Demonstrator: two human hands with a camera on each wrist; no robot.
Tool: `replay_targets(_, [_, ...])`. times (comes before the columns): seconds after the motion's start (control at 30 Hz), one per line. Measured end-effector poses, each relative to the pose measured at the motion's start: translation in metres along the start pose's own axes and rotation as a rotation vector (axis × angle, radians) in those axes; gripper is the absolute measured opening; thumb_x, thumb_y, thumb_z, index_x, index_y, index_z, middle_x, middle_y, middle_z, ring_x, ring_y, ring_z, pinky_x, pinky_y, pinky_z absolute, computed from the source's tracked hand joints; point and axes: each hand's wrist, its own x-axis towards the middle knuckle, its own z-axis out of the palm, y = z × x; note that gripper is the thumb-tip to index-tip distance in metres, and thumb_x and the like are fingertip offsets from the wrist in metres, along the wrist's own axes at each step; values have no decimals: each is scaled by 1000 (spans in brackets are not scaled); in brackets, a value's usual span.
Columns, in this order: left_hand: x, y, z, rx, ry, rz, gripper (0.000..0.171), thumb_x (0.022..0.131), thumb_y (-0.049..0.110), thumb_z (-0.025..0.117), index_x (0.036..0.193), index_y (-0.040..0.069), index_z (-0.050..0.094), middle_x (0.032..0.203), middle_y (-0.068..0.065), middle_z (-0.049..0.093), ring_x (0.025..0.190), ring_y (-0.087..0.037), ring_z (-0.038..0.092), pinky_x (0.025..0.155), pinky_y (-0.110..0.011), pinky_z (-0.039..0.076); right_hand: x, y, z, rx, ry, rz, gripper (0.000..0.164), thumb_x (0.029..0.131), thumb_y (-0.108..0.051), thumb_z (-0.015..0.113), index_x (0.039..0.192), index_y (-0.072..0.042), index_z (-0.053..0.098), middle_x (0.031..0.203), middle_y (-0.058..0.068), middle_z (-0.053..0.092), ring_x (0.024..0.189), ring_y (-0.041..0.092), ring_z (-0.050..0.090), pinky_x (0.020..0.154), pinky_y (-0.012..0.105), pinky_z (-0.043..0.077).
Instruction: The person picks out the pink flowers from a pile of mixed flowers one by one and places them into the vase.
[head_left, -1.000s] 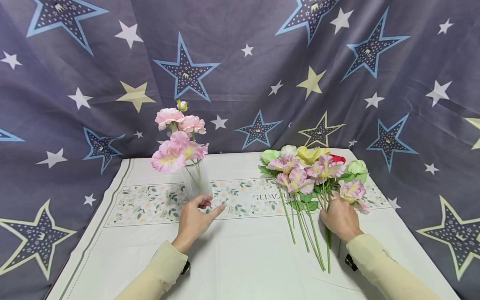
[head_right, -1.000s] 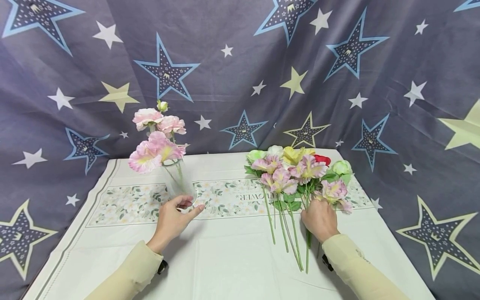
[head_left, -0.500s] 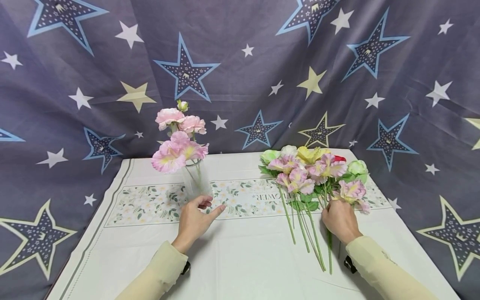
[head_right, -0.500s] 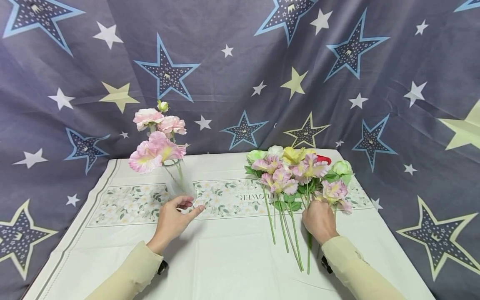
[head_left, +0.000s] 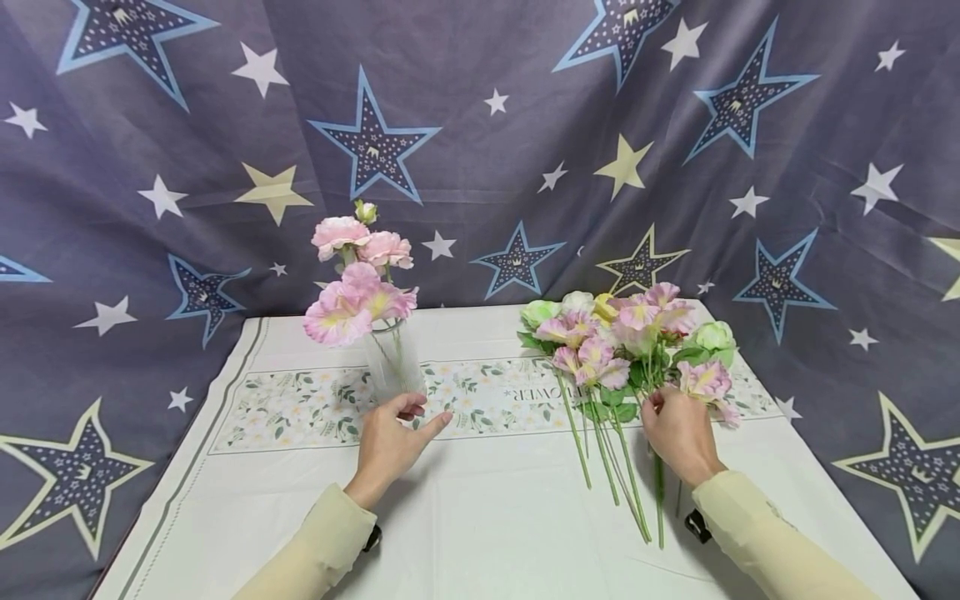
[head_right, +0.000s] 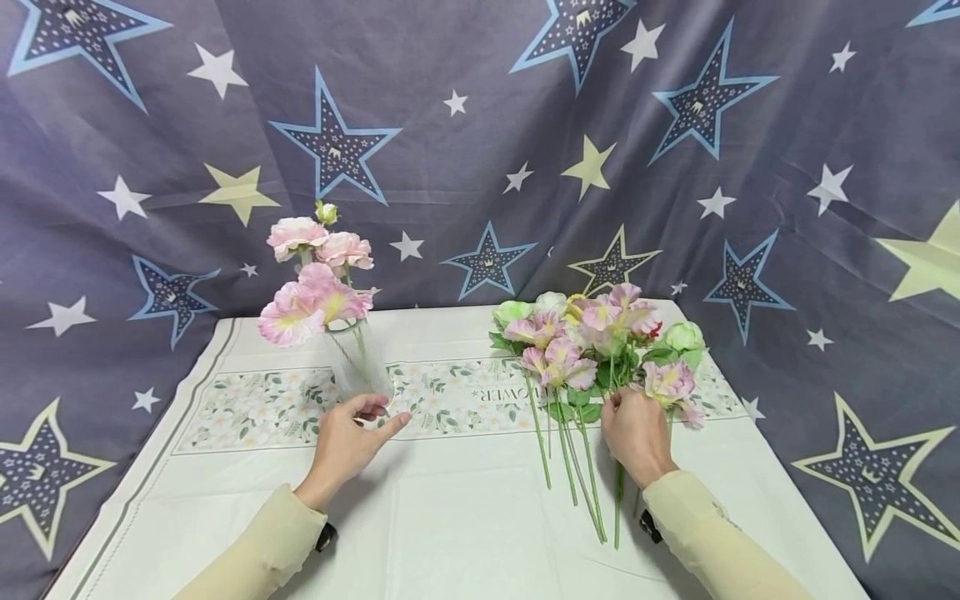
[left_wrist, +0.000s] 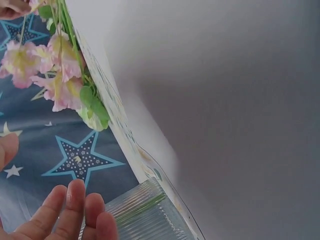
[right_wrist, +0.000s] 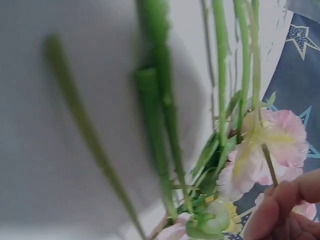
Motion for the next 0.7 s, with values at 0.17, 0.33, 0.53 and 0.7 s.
replay_targets(0.17, [-1, 1, 0, -1, -14, -16, 42, 78, 42, 89, 106, 13, 76, 96, -8, 75, 92, -30, 69, 77, -37, 51, 0, -9, -1, 19, 41, -27, 13, 92, -5, 63, 86, 4, 70, 69, 13, 69, 45, 14, 56, 45, 34, 48])
replay_targets(0.33, [-2, 2, -1, -5, -12, -6, 43, 78, 43, 89, 105, 13, 76, 93, -3, 74, 92, -29, 69, 77, -38, 52, -1, -19, -1, 18, 77, -57, 12, 91, -5, 64, 82, 0, 71, 67, 10, 68, 45, 12, 54, 44, 32, 47])
replay_targets(0.53, [-2, 3, -2, -8, -20, -10, 42, 79, 43, 89, 105, 14, 76, 92, -1, 74, 92, -29, 69, 78, -38, 51, -2, -29, -2, 59, 117, -124, 11, 90, -3, 67, 81, 1, 72, 65, 8, 68, 47, 11, 54, 44, 29, 46])
replay_targets(0.7, [-3, 4, -2, -4, -15, -9, 40, 78, 43, 89, 104, 14, 76, 92, -3, 74, 92, -29, 69, 77, -37, 51, -1, -38, -1, 73, 178, -192, 8, 87, -1, 70, 80, 2, 72, 64, 8, 68, 48, 12, 56, 44, 29, 47])
